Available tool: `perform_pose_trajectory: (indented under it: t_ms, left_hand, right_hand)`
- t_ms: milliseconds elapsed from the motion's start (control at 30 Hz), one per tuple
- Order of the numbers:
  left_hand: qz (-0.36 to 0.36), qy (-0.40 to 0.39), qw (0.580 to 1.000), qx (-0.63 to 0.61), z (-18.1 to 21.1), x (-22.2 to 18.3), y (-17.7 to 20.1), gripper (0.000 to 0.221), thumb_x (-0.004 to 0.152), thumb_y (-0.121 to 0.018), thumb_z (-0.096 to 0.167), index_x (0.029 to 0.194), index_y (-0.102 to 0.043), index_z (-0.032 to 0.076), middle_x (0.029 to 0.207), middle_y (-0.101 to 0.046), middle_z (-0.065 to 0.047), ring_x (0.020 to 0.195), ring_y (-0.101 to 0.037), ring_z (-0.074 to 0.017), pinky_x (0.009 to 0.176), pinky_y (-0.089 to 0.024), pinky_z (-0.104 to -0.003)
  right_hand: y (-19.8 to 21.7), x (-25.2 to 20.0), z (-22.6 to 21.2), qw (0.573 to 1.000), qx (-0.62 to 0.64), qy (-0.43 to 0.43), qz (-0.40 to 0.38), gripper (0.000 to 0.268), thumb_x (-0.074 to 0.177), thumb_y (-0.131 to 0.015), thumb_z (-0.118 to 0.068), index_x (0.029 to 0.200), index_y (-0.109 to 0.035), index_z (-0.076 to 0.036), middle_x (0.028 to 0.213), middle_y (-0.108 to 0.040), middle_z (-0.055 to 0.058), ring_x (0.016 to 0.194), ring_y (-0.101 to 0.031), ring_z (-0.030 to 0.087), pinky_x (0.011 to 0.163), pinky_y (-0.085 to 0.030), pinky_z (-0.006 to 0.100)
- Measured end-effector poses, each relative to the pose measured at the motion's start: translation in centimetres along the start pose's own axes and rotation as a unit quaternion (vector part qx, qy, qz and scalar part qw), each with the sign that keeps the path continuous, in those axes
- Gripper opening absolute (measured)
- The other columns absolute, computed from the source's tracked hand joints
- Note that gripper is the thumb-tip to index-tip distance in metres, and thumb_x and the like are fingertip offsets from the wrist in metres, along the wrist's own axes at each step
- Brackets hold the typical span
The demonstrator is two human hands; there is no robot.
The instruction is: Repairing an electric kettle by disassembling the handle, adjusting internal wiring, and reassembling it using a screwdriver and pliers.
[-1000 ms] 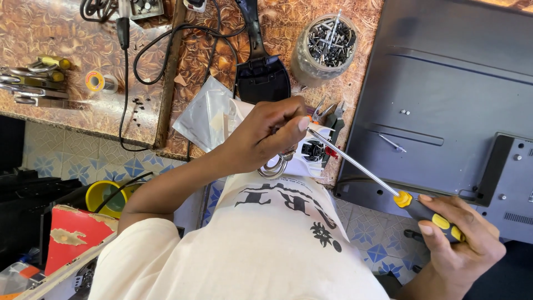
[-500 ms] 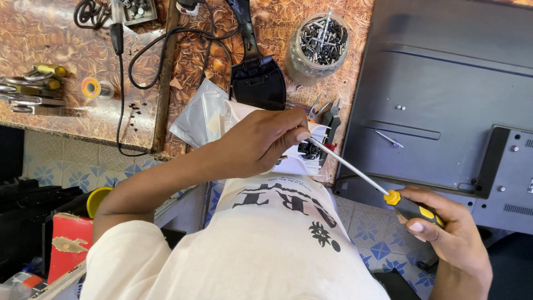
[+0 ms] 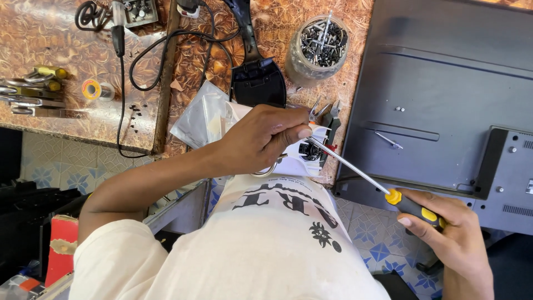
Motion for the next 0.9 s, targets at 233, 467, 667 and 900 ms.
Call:
perform_pose_trajectory:
  t_ms: [233, 467, 667, 900]
  left_hand:
    - [0.008, 0.035, 0.998, -0.050, -0.5, 0.4, 0.1, 0.042, 0.109, -0.035, 0.037, 0.079, -0.036, 0.008, 0.066, -0.029, 0.000, 0.050, -0.042, -0.0124, 0.047, -0.038, -0.028]
    - [-0.008, 0.097, 0.979, -0.181, 0.1, 2.4, 0.4, 0.038, 0.105, -0.041, 0.046, 0.089, -0.047, 0.013, 0.072, -0.044, 0.003, 0.059, -0.043, -0.0071, 0.056, -0.041, -0.022]
    - [-0.031, 0.119, 0.973, -0.194, -1.9, 4.1, -0.3, 0.043, 0.103, -0.042, 0.051, 0.095, -0.054, 0.011, 0.070, -0.048, 0.002, 0.061, -0.047, -0.0076, 0.061, -0.043, -0.023]
    - [-0.079, 0.139, 0.958, -0.239, -5.3, 6.0, -2.3, 0.043, 0.100, -0.050, 0.053, 0.099, -0.058, 0.011, 0.067, -0.049, 0.000, 0.057, -0.045, -0.0092, 0.059, -0.042, -0.023]
  right_hand:
    - [0.0, -1.3, -4.4, 0.958, -0.164, 0.212, 0.100, 0.047, 0.082, -0.080, -0.019, 0.122, -0.071, 0.005, 0.106, -0.077, 0.016, 0.077, -0.071, 0.018, 0.073, -0.059, 0.030]
    - [-0.4, -1.1, -3.5, 0.943, -0.128, 0.256, 0.169, 0.046, 0.086, -0.080, -0.017, 0.118, -0.068, 0.013, 0.110, -0.074, 0.027, 0.080, -0.069, 0.025, 0.072, -0.056, 0.032]
    - [-0.5, -1.2, -1.4, 0.958, -0.067, 0.205, 0.191, 0.047, 0.085, -0.080, -0.009, 0.120, -0.065, 0.019, 0.116, -0.071, 0.031, 0.097, -0.070, 0.034, 0.090, -0.058, 0.038]
    - [-1.2, -1.6, 1.2, 0.962, -0.077, 0.149, 0.216, 0.049, 0.088, -0.079, -0.019, 0.122, -0.068, 0.015, 0.114, -0.073, 0.026, 0.099, -0.070, 0.033, 0.092, -0.057, 0.039]
Point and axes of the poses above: each hand's wrist, its own x-axis towards the middle knuckle, its own y-axis out of the back of the hand, z = x × y, the point moved 7 cm from there along x, towards the middle knuckle
